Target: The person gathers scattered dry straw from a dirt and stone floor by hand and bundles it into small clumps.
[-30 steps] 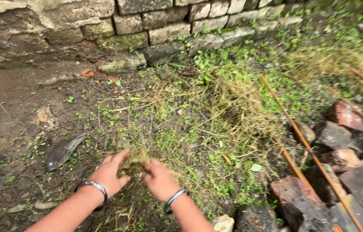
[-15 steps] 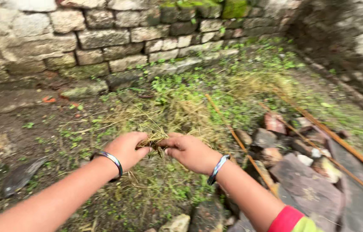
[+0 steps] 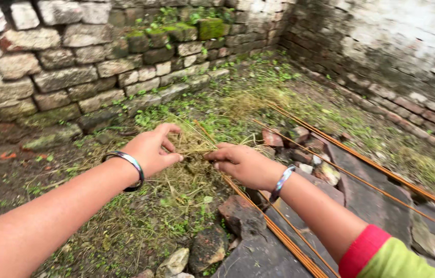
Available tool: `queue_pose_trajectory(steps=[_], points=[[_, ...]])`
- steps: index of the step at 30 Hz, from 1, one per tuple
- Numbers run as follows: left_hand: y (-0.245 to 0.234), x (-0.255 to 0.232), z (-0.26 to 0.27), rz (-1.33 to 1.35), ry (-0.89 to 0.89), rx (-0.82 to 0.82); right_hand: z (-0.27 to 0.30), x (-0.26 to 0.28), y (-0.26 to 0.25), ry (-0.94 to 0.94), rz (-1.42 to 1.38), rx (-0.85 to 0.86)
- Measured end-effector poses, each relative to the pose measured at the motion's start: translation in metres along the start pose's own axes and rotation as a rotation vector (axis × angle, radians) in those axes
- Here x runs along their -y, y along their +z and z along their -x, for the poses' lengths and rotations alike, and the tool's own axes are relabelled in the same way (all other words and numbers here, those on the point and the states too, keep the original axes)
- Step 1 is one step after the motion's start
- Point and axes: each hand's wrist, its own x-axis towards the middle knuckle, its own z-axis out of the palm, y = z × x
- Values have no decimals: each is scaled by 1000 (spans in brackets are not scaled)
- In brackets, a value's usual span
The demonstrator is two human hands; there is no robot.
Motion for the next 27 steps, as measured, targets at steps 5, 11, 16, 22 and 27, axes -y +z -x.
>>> queue_pose_trajectory(steps=[5,11,16,22,27], points=[[51,-77,-1,43,75,89,90,11,-35,36,-62,-42],[140,-176,14,2,272,75,212,17,-66,166,-33,-140],[206,-263,49,206,559,53,337,32,-74,295,76,-202],[288,-369,131,340,668,316,518,60,-50,570,101,-317],[359,-443,223,341,708,733,695,66,-6,857,114,-340]])
